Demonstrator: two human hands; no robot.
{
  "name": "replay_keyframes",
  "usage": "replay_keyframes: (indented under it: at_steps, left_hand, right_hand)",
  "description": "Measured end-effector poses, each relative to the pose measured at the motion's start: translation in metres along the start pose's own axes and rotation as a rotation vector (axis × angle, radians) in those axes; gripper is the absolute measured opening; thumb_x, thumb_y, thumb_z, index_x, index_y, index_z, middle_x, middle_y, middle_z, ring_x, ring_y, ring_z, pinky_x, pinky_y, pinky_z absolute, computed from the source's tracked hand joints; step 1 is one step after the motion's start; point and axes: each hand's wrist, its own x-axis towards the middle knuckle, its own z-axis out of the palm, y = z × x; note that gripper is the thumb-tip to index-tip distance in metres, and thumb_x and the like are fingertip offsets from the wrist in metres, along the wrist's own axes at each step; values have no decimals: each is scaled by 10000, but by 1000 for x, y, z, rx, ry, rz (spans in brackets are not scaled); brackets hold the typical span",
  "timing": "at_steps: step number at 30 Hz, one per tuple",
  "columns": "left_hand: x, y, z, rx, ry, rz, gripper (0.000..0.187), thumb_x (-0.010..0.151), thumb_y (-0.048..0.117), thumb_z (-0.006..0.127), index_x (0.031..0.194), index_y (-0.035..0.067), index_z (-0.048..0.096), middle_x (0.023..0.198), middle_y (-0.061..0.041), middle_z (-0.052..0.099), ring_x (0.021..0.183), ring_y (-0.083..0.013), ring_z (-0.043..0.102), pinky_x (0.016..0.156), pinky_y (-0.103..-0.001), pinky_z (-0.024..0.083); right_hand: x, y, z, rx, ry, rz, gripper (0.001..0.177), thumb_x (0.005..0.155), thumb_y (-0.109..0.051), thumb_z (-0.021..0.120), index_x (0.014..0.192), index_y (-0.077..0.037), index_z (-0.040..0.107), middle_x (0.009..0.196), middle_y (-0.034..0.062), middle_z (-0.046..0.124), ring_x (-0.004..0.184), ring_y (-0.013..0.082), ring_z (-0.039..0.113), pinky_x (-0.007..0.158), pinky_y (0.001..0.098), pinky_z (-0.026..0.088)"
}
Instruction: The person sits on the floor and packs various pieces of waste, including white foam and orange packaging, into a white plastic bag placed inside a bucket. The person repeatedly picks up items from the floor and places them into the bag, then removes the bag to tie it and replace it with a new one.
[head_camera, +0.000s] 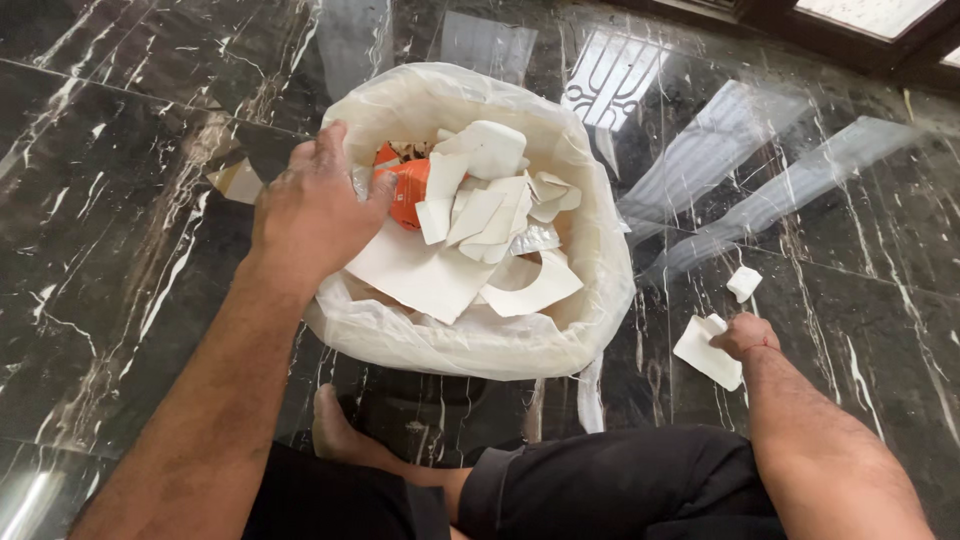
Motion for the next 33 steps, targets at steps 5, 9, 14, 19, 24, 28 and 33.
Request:
replay_keyframes:
  at_steps: [5, 9, 14, 19, 24, 28, 33]
  left_hand:
    - [1, -1, 1, -1, -1, 1, 816, 967, 539, 584, 1540, 16, 334, 1404, -305, 520, 1204, -455, 597, 1004, -515, 470]
    - [1, -1, 0, -4, 3, 5, 816, 965, 536, 587, 1536, 7, 342, 1399, -298, 534, 1220, -446, 600, 1031, -509, 466]
    - [-1, 1, -2, -1, -17, -6, 812, 973, 531, 580, 1538, 2, 333, 1412, -313, 511, 1213, -455, 598, 1024, -512, 468]
    - [-1, 3, -5, -1, -24, -18, 817, 961, 528, 576, 1541, 8, 331, 1418, -296, 517, 1217, -442, 602, 1023, -521, 465]
    - [0, 3, -4, -57, -20, -28, 761, 1013, 568, 441, 1533, 17, 372, 1430, -277, 521, 1257, -436, 576, 1060, -521, 435]
    - [0, 0, -4, -118, -4, -7, 741, 1064, 580, 308, 1522, 6, 405, 1462, -276, 506, 1315, -441, 530, 1098, -514, 409]
    - [-1, 0, -6, -121, -27, -26, 781, 1043, 614, 255, 1527, 18, 395, 1481, -264, 485, 1334, -434, 505, 1105, -518, 392]
  right_hand:
    - [4, -1, 2, 86, -15, 74, 474, 780, -336, 834, 1206, -133, 789, 1261, 128, 750, 1163, 297, 722, 989, 391, 583]
    - [8, -5, 6, 43, 14, 66, 425, 802, -256, 778, 1201, -107, 782, 1244, 138, 764, 1154, 316, 730, 966, 402, 598]
    - [10, -3, 12, 69, -9, 56, 484, 776, -277, 807, 1229, -120, 739, 1244, 130, 742, 1169, 317, 712, 983, 412, 585]
    - [4, -27, -48, 544, 277, 28, 483, 774, -299, 856, 1164, -40, 738, 1160, 184, 751, 1015, 296, 735, 875, 422, 587]
    - [-55, -88, -201, 1965, 390, -345, 382, 876, 8, 709, 1228, -90, 600, 1170, 42, 669, 1033, 213, 708, 752, 355, 678]
    - [-159, -149, -275, 1899, 388, -660, 309, 948, 2, 728, 1224, -48, 600, 1184, 103, 690, 1057, 254, 753, 803, 391, 698]
    - [-278, -211, -280, 1032, 554, -820, 415, 962, -138, 755, 1306, -12, 559, 1156, 209, 733, 991, 286, 750, 842, 378, 624]
